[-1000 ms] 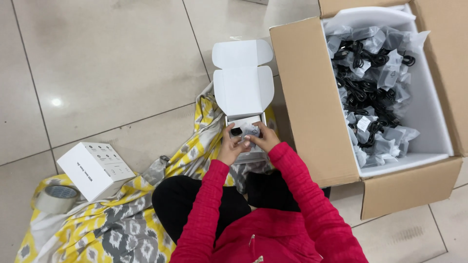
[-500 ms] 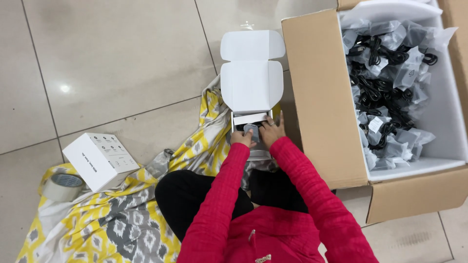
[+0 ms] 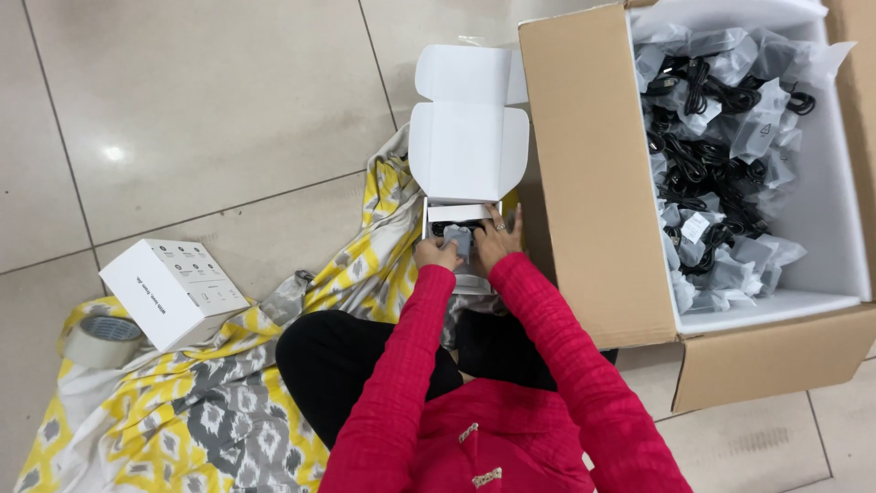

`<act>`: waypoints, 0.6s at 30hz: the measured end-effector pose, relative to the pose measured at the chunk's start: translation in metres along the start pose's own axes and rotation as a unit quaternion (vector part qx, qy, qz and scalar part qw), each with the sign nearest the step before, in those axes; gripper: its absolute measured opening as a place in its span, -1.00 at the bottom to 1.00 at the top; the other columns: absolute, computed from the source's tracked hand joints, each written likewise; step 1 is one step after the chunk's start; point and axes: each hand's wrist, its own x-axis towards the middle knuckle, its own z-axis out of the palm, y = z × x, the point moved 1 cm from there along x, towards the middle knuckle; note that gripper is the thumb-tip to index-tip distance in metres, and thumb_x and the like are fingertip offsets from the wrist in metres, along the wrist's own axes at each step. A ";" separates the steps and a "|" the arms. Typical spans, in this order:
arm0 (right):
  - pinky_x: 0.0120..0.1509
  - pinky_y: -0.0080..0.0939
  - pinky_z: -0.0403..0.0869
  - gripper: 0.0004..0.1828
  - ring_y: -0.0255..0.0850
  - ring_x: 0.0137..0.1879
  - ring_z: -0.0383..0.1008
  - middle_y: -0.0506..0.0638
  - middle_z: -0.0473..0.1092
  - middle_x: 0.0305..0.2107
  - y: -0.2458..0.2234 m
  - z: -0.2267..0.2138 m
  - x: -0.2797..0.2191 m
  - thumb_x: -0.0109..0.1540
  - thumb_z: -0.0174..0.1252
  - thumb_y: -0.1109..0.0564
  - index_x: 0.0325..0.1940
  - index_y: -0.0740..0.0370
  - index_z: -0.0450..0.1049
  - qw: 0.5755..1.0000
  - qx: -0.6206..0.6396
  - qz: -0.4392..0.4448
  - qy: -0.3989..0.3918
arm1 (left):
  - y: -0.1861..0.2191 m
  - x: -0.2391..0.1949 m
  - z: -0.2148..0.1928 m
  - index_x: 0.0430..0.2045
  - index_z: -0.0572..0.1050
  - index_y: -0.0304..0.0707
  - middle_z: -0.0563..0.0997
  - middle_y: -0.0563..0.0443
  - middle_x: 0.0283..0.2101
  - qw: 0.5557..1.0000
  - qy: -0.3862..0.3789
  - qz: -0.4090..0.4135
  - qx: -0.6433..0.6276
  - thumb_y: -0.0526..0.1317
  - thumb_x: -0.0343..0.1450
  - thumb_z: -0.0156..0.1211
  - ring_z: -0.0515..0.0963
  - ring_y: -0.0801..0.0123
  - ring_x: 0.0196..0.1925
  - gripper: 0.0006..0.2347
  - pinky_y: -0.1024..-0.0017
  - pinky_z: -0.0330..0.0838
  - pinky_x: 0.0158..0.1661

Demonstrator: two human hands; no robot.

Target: The person packs electronic devices from a large shipping box into individual retail boxes.

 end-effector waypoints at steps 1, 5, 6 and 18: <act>0.51 0.72 -0.31 -0.84 0.01 0.62 -0.09 0.07 0.39 0.17 -0.002 0.006 -0.001 0.16 0.24 0.08 -0.19 0.11 0.52 0.999 0.003 -0.004 0.034 | -0.007 0.004 0.001 -0.29 0.59 -0.71 0.68 -0.33 -0.36 1.000 0.009 0.004 0.002 -0.35 0.35 0.35 0.73 0.17 -0.46 -0.77 0.34 0.69 -0.49; 0.52 0.67 -0.31 -0.64 0.04 0.62 -0.10 0.14 0.37 0.17 -0.004 -0.023 -0.004 0.00 0.34 0.04 -0.17 0.16 0.51 1.000 0.004 0.009 -0.021 | -0.016 0.006 0.020 -0.23 0.59 -0.65 0.68 -0.31 -0.34 0.999 0.038 0.035 0.010 -0.34 0.35 0.37 0.72 0.17 -0.46 -0.76 0.34 0.68 -0.47; 0.51 0.67 -0.31 -0.62 0.08 0.60 -0.10 0.18 0.36 0.16 -0.003 -0.021 -0.005 -0.01 0.36 0.02 -0.18 0.19 0.50 1.000 0.026 -0.001 -0.009 | -0.027 0.012 0.024 -0.19 0.56 -0.61 0.65 -0.27 -0.28 0.997 0.045 0.054 -0.018 -0.35 0.34 0.36 0.71 0.18 -0.45 -0.75 0.33 0.69 -0.47; 0.48 0.45 0.00 -0.61 0.11 0.56 -0.04 0.22 0.08 0.41 -0.006 -0.011 -0.006 0.05 0.34 -0.03 -0.20 0.29 0.49 0.998 0.062 0.014 0.011 | -0.054 0.022 0.044 -0.09 0.44 -0.35 0.58 -0.22 -0.16 0.975 0.067 -0.009 -0.210 -0.43 0.40 0.22 0.66 0.18 -0.43 -0.78 0.30 0.68 -0.46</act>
